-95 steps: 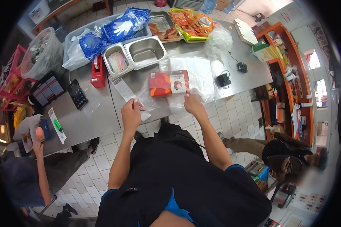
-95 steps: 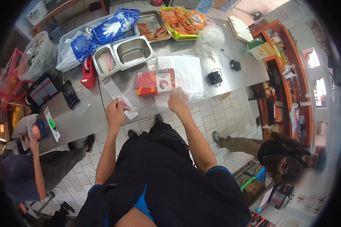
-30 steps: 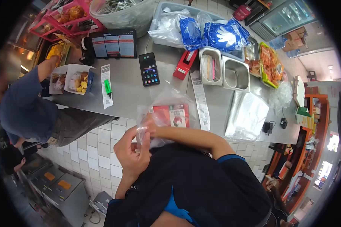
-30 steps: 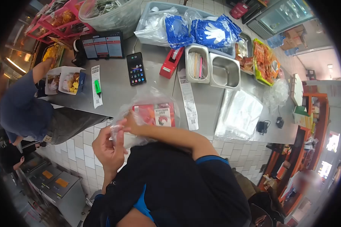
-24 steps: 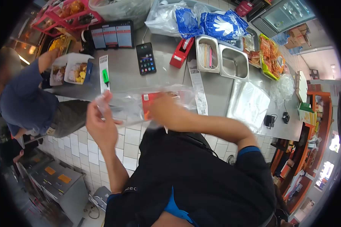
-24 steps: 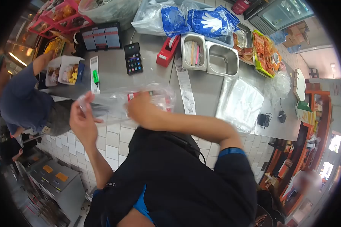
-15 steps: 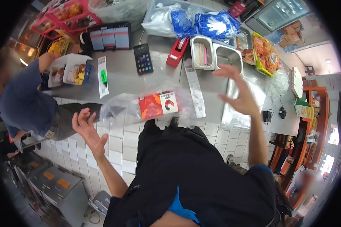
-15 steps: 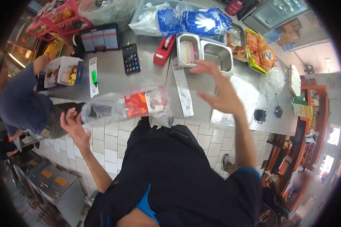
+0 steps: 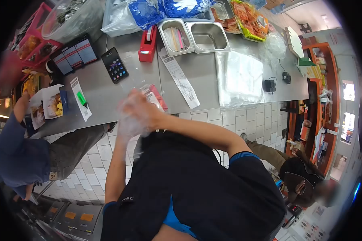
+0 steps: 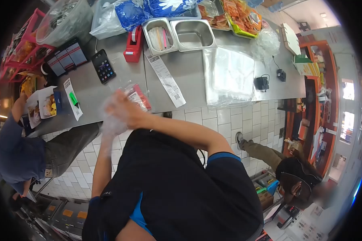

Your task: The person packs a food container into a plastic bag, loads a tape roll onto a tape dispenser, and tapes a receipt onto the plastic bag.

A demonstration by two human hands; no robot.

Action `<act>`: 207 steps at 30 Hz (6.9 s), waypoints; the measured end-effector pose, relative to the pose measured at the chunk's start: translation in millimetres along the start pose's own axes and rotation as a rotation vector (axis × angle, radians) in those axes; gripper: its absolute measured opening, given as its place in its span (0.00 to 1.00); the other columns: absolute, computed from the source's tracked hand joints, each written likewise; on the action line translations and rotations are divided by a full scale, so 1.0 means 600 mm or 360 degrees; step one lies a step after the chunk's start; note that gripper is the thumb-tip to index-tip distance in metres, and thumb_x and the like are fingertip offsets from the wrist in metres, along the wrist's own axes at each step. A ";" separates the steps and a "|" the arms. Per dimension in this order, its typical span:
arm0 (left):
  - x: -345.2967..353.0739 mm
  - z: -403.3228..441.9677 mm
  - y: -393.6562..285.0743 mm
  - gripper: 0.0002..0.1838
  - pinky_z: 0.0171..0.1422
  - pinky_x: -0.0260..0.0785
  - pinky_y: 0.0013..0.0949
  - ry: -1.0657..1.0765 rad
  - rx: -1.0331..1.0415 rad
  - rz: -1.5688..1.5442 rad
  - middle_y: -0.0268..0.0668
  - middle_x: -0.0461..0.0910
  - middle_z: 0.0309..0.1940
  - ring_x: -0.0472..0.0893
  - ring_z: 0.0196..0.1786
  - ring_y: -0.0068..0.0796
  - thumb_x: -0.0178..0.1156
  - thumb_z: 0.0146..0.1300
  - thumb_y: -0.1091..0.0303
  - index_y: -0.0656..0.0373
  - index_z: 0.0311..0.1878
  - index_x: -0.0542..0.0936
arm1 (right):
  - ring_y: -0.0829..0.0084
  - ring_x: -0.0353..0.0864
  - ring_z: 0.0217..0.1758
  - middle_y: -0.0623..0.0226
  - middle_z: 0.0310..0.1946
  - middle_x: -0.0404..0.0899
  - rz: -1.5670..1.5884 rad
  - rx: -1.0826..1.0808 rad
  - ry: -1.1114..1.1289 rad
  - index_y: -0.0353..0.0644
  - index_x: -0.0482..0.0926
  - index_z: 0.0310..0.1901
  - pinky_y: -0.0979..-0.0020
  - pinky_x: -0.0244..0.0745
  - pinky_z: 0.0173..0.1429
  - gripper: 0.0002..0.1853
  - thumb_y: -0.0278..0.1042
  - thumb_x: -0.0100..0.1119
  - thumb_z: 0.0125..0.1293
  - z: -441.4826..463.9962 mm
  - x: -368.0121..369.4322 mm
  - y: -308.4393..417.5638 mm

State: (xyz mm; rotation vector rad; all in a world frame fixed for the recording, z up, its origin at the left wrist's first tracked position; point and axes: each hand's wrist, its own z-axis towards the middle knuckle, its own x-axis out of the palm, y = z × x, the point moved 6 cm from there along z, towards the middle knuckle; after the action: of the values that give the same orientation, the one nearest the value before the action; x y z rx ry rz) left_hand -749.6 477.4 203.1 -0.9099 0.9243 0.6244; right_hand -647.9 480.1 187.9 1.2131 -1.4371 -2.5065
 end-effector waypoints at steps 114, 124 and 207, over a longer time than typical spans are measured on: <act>-0.041 -0.013 0.001 0.16 0.71 0.70 0.47 -0.0224 0.0598 -0.0031 0.36 0.84 0.49 0.81 0.59 0.38 0.61 0.54 0.73 0.55 0.47 0.86 | 0.58 0.78 0.40 0.59 0.34 0.79 0.0345 0.0295 0.0482 0.38 0.81 0.38 0.61 0.71 0.45 0.14 0.42 0.67 0.65 0.046 -0.021 -0.136; 0.038 0.000 0.027 0.11 0.44 0.75 0.37 -0.0483 0.0031 -0.0517 0.36 0.84 0.34 0.84 0.41 0.36 0.69 0.54 0.75 0.57 0.41 0.86 | 0.60 0.82 0.37 0.60 0.37 0.82 -0.0042 0.0175 0.0266 0.37 0.81 0.40 0.63 0.75 0.46 0.07 0.28 0.67 0.62 0.033 -0.060 -0.101; 0.005 0.006 0.070 0.30 0.69 0.63 0.52 0.0097 -0.0670 -0.0011 0.53 0.69 0.63 0.73 0.61 0.57 0.70 0.59 0.59 0.61 0.62 0.75 | 0.55 0.85 0.54 0.54 0.50 0.84 0.0025 0.1323 -0.1014 0.42 0.73 0.59 0.63 0.79 0.59 0.35 0.33 0.77 0.48 -0.062 -0.116 -0.150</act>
State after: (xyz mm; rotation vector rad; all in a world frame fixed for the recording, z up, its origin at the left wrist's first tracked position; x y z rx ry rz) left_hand -779.5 501.4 185.6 -1.3121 0.8571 0.8054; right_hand -544.5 530.2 154.2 0.3491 -2.7856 -2.4358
